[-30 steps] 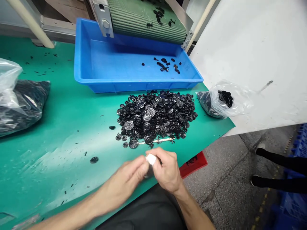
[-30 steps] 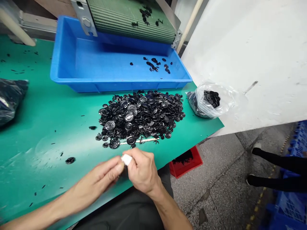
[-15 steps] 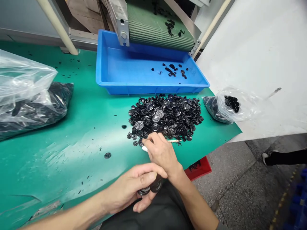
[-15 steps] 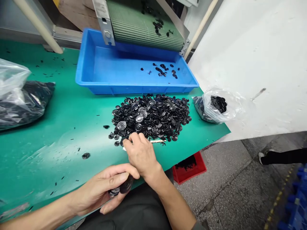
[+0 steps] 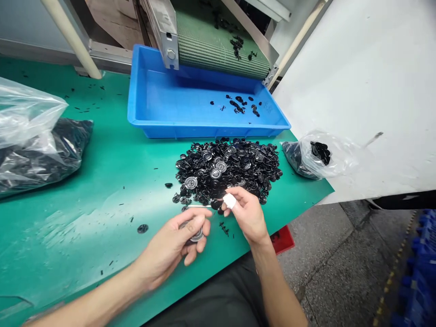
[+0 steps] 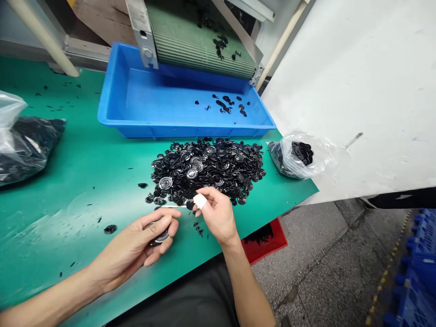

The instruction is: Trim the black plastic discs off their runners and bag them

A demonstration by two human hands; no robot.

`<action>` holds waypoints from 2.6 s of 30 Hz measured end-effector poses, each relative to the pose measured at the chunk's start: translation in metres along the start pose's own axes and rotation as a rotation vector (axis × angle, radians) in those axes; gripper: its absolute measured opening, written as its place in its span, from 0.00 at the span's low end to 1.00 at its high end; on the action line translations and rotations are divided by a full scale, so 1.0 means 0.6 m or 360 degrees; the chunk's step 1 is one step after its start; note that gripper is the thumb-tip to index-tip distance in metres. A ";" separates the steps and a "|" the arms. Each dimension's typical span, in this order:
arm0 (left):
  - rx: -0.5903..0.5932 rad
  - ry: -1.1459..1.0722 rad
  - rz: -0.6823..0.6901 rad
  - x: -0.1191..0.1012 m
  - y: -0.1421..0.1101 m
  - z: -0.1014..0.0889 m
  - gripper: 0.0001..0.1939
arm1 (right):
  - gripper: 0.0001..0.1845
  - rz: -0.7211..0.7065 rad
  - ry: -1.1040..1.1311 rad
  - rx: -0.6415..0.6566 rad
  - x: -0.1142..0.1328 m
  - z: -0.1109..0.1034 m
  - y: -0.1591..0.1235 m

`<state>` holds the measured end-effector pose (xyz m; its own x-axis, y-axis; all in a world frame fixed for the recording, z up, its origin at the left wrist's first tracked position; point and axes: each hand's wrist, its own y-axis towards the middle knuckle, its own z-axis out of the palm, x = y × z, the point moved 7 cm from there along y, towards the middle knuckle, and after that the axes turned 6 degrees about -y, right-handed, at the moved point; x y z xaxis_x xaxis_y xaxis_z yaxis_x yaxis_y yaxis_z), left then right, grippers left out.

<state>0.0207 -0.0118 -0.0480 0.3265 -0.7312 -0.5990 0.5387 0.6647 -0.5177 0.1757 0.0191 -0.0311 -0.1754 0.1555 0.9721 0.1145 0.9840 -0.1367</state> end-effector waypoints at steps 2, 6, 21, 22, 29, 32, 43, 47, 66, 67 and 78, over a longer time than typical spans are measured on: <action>-0.0056 0.0210 0.0102 -0.013 0.003 -0.002 0.19 | 0.07 0.0073 0.0101 0.0119 -0.002 0.009 -0.006; -0.0019 0.0598 0.0252 -0.020 0.006 0.001 0.19 | 0.08 0.0035 0.0014 0.0326 0.007 0.030 -0.038; 0.0153 0.0890 0.0207 -0.002 0.007 0.005 0.22 | 0.17 -0.0686 -0.0691 0.0212 0.027 0.035 -0.095; 0.0141 0.0889 0.0209 0.001 0.007 0.005 0.22 | 0.16 -0.0673 -0.0705 0.0167 0.028 0.035 -0.095; 0.0106 0.0813 0.0148 0.011 0.006 0.010 0.21 | 0.18 -0.0504 -0.0676 0.0078 0.026 0.036 -0.088; 0.0083 0.0683 0.0164 0.009 0.010 0.009 0.19 | 0.22 -0.0606 -0.0747 0.0162 0.039 0.041 -0.094; 0.0128 -0.0273 0.0030 -0.003 0.022 -0.009 0.13 | 0.18 -0.0780 -0.1514 -0.0103 0.089 0.010 0.007; 0.0149 -0.0392 0.0048 -0.008 0.025 -0.010 0.13 | 0.14 -0.0714 -0.1707 -0.0119 0.083 0.024 0.031; 0.0025 0.0082 0.0067 0.001 0.025 -0.002 0.13 | 0.19 -0.0838 -0.0826 -0.0062 0.060 0.022 -0.077; 0.0025 0.0115 0.0063 0.003 0.025 -0.003 0.14 | 0.19 -0.0790 -0.0806 -0.0108 0.056 0.020 -0.077; 0.0142 0.0425 0.0054 0.004 0.022 0.008 0.23 | 0.22 -0.0723 -0.0676 0.0119 0.058 0.031 -0.080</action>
<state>0.0325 -0.0059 -0.0533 0.1355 -0.6345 -0.7609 0.6009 0.6633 -0.4461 0.1460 -0.0212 0.0058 -0.5657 -0.2736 0.7779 -0.1286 0.9611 0.2445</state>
